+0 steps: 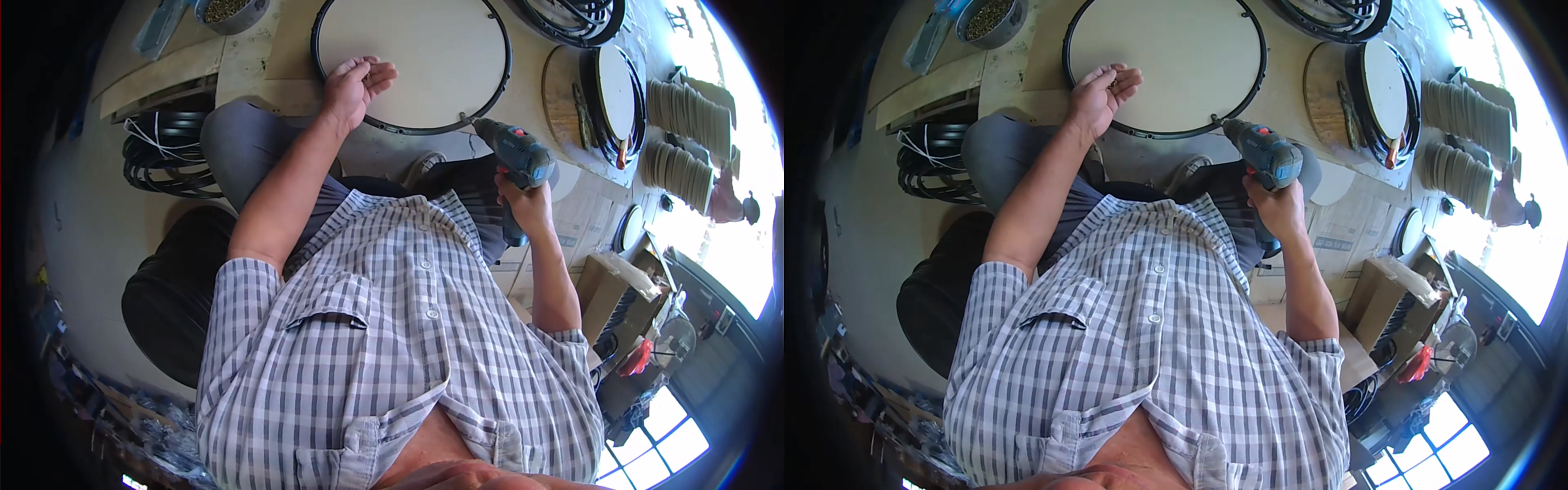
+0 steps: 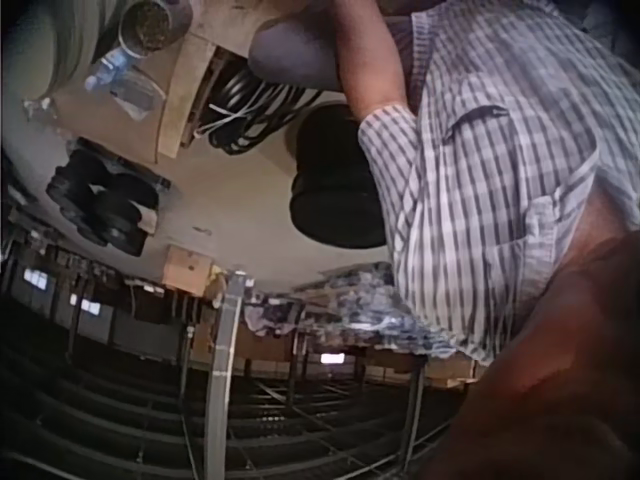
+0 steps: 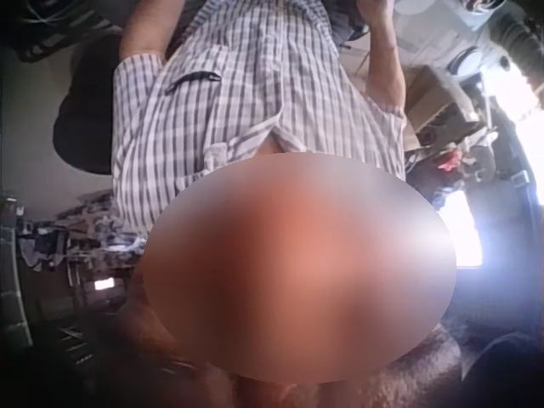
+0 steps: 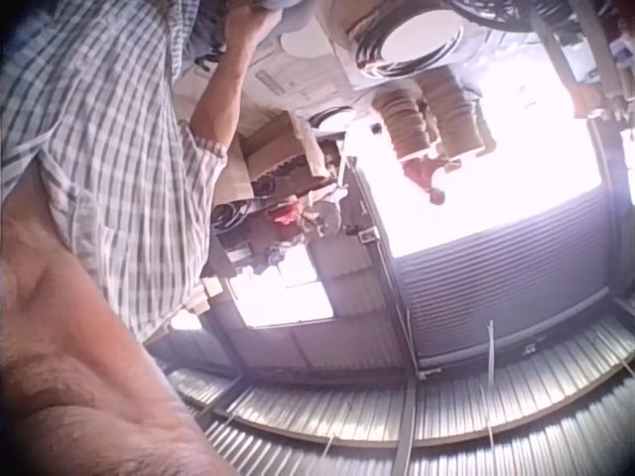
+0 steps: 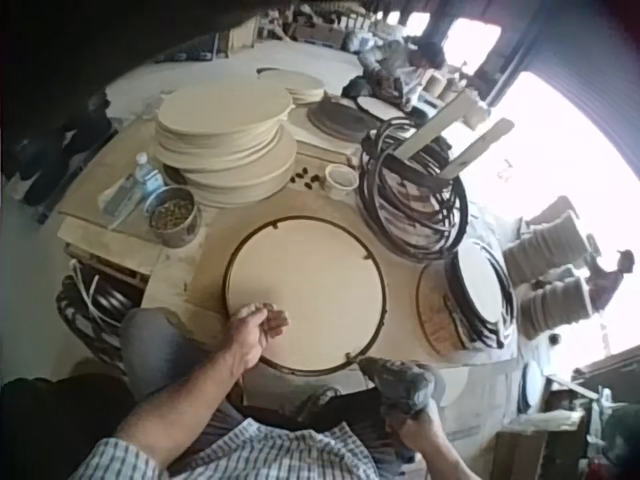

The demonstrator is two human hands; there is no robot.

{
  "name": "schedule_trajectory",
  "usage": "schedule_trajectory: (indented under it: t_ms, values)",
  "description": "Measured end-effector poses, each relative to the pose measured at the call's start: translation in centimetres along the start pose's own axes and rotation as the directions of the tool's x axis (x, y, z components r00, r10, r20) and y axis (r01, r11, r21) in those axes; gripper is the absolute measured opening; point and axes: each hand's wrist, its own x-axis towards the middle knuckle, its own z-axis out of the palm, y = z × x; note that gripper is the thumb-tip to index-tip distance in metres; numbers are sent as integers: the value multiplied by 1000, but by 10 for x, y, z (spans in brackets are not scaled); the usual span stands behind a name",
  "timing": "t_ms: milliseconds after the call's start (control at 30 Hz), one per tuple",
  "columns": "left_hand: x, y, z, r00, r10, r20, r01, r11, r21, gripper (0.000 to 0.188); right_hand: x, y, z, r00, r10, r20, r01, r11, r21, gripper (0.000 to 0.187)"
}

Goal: Assembling circular wooden furniture components using plastic rims, screws, and a power drill.

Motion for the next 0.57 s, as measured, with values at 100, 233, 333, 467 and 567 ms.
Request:
schedule_trajectory:
  t_ms: [100, 233, 333, 467, 567]
  values:
    - [2, 0, 2, 1000, 22, -20, -21, 1000, 10, 22, 2, -8, -1, 1000, 13, -11, -14, 999, -34, 22]
    - [3, -4, 5, 998, 33, -61, -31, 999, 44, 23, 13, -12, -9, 1000, -8, -8, 6, 978, -209, 24]
    - [1, -1, 9, 996, 29, -88, -25, 999, 46, 23, 22, -33, -20, 995, 36, 92, 11, 885, -465, 17]
    - [-1, -2, 8, 997, 36, -63, -33, 998, 53, 22, 32, -49, -31, 981, -67, 184, 165, 783, -600, 18]
    - [0, -4, 0, 999, 34, 4, -34, 992, 122, 25, 37, -63, -35, 980, 16, 198, 115, 766, -632, 27]
